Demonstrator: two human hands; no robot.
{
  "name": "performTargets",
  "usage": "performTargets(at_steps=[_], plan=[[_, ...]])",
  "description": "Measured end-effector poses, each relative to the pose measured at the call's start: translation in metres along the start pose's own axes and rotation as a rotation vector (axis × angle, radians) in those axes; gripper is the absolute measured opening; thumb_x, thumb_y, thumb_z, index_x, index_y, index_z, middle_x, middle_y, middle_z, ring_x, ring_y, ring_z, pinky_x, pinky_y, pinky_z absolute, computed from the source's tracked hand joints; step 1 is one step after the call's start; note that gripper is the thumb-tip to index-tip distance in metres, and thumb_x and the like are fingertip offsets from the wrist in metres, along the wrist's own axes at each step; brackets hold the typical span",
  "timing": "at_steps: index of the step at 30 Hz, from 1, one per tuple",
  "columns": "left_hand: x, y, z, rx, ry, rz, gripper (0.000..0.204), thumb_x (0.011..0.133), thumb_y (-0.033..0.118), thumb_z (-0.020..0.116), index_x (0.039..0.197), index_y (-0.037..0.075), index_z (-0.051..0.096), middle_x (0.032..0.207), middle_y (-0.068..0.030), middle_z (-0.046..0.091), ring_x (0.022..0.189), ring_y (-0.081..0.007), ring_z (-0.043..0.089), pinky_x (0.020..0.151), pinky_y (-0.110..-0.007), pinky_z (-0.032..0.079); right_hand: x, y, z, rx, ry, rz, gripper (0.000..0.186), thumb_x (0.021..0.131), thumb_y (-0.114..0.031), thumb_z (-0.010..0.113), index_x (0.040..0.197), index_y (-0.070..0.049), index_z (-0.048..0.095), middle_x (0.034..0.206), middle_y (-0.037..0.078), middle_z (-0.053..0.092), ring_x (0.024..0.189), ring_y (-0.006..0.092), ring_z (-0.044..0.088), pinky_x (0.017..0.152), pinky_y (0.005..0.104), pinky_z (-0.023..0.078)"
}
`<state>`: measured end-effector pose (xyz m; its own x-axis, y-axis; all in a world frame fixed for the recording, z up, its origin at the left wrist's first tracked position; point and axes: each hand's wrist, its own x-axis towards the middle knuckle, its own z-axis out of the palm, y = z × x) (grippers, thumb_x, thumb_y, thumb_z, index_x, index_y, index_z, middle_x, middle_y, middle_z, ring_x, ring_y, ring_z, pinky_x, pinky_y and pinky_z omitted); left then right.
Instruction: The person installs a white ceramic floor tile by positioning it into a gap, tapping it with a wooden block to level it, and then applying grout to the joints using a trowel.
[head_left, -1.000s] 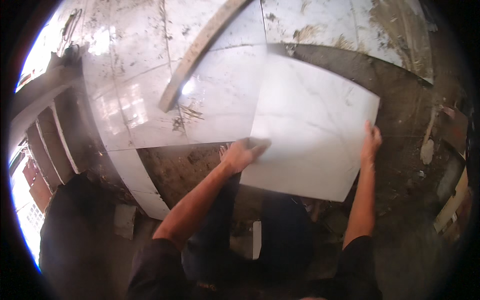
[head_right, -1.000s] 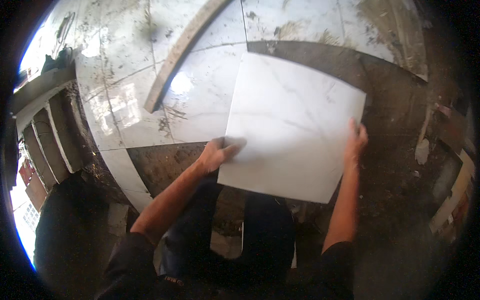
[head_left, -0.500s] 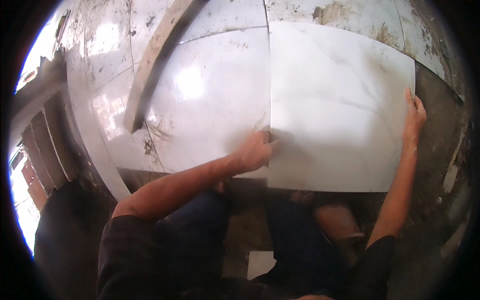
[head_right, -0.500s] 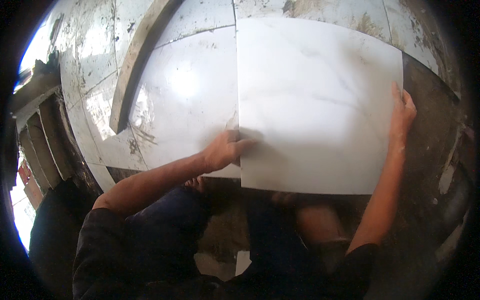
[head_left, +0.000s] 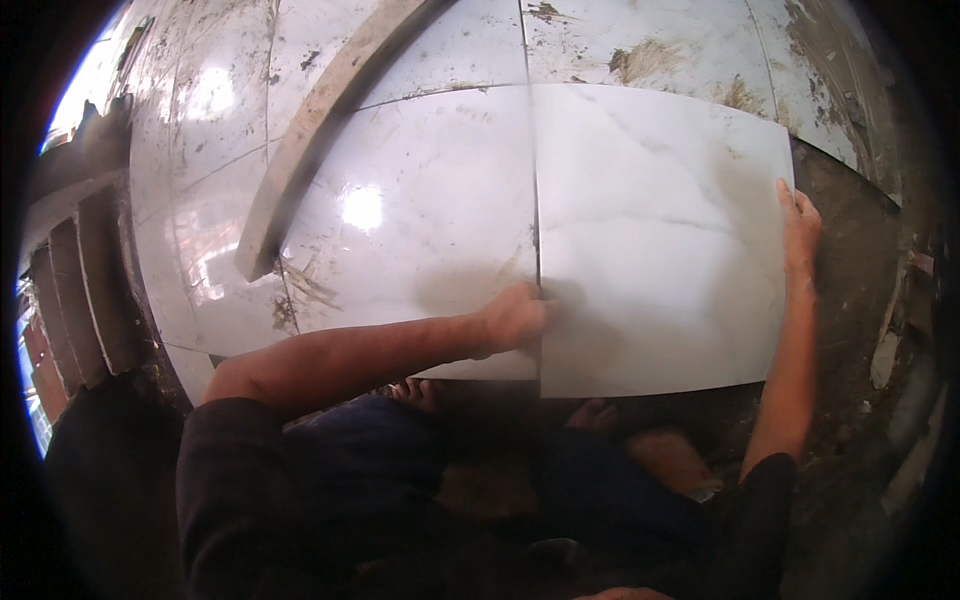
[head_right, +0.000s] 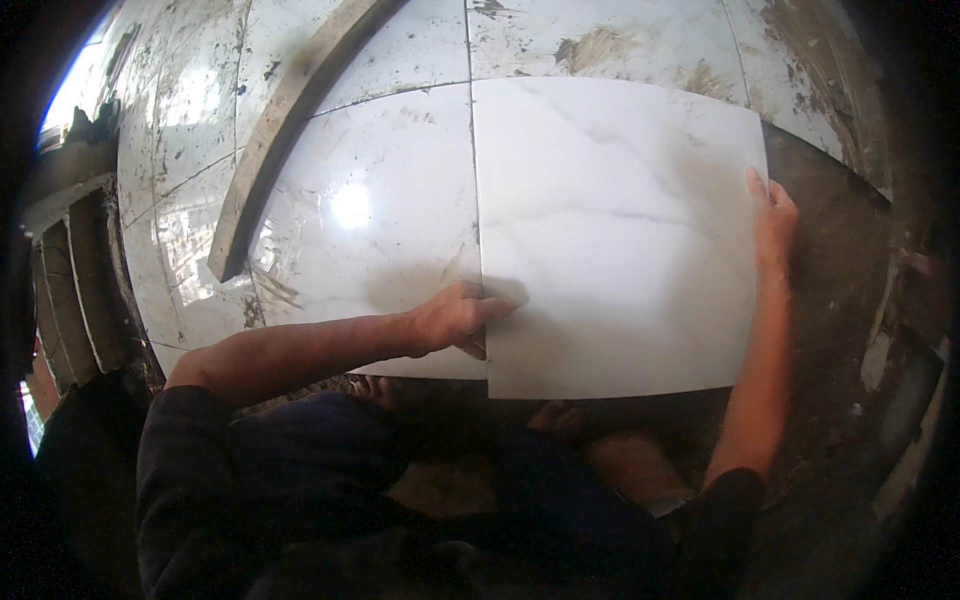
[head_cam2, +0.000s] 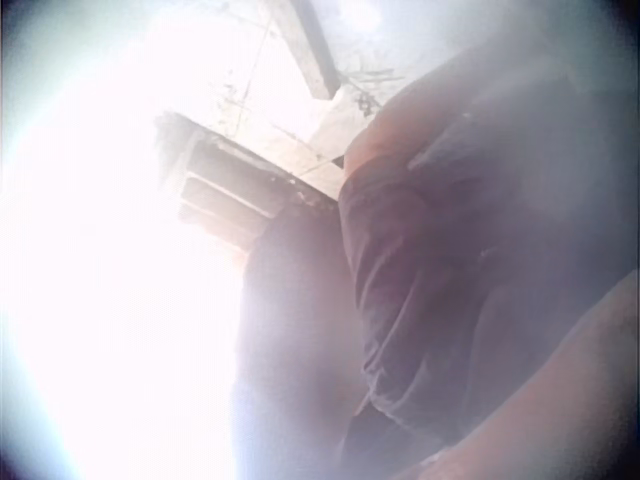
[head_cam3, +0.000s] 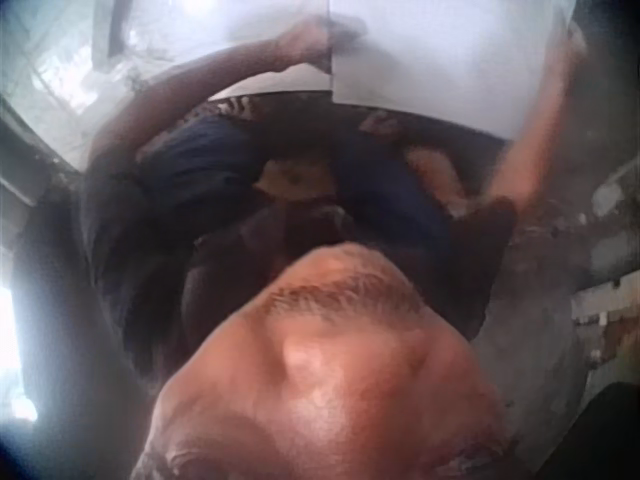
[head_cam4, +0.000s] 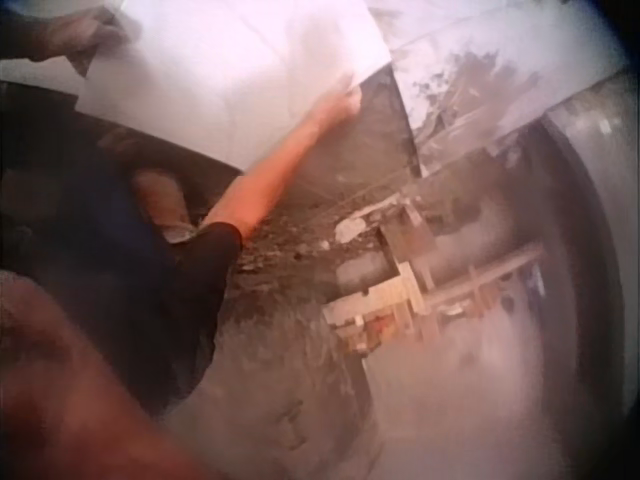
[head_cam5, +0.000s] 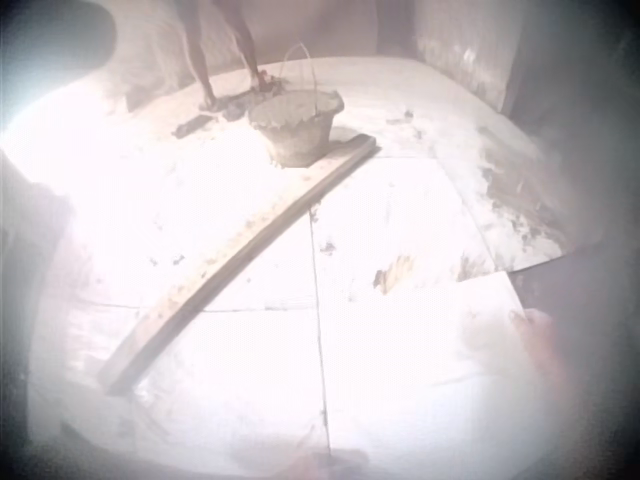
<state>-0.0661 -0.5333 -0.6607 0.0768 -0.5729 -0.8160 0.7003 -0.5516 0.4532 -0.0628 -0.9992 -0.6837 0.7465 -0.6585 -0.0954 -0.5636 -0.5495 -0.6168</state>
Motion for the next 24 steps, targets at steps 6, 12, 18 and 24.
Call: performTargets(at_steps=[6,12,18,24], plan=[[-0.005,0.005,-0.013,0.371,-0.148,0.127,0.053,0.101,0.041,0.052,0.120,-0.007,0.061,0.105,-0.0220,0.069,0.090,-0.0305,0.074,0.075,-0.041,0.064,0.004,-0.003,0.002,-0.063,0.001,-0.037,0.051,0.093,-0.042,0.071,0.111,0.005,0.071,0.099,0.013,0.075,0.089,0.0184,0.067,0.083,0.0323,0.051],[-0.013,0.030,-0.003,0.150,-0.044,-0.123,0.055,0.102,0.046,0.048,0.118,-0.006,0.062,0.098,-0.0223,0.071,0.085,-0.0293,0.074,0.073,-0.040,0.063,0.017,0.016,0.005,-0.180,-0.017,-0.075,0.057,0.090,-0.051,0.069,0.112,0.001,0.072,0.103,0.021,0.073,0.094,0.0328,0.070,0.085,0.0399,0.052],[-0.003,0.019,-0.005,0.129,-0.062,-0.103,0.059,0.101,0.050,0.049,0.113,-0.006,0.065,0.096,-0.0208,0.071,0.083,-0.0279,0.073,0.074,-0.040,0.062,0.011,-0.001,0.004,-0.451,-0.010,-0.020,0.062,0.088,-0.061,0.064,0.103,-0.001,0.074,0.097,0.024,0.072,0.093,0.0395,0.069,0.084,0.0449,0.052],[-0.001,0.017,-0.004,0.110,-0.013,-0.140,0.059,0.101,0.050,0.049,0.109,-0.006,0.066,0.097,-0.0191,0.072,0.083,-0.0271,0.074,0.074,-0.040,0.062,0.014,0.008,0.008,-0.485,0.001,-0.041,0.066,0.089,-0.062,0.061,0.100,0.002,0.073,0.097,0.026,0.072,0.096,0.0418,0.069,0.087,0.0472,0.052]])
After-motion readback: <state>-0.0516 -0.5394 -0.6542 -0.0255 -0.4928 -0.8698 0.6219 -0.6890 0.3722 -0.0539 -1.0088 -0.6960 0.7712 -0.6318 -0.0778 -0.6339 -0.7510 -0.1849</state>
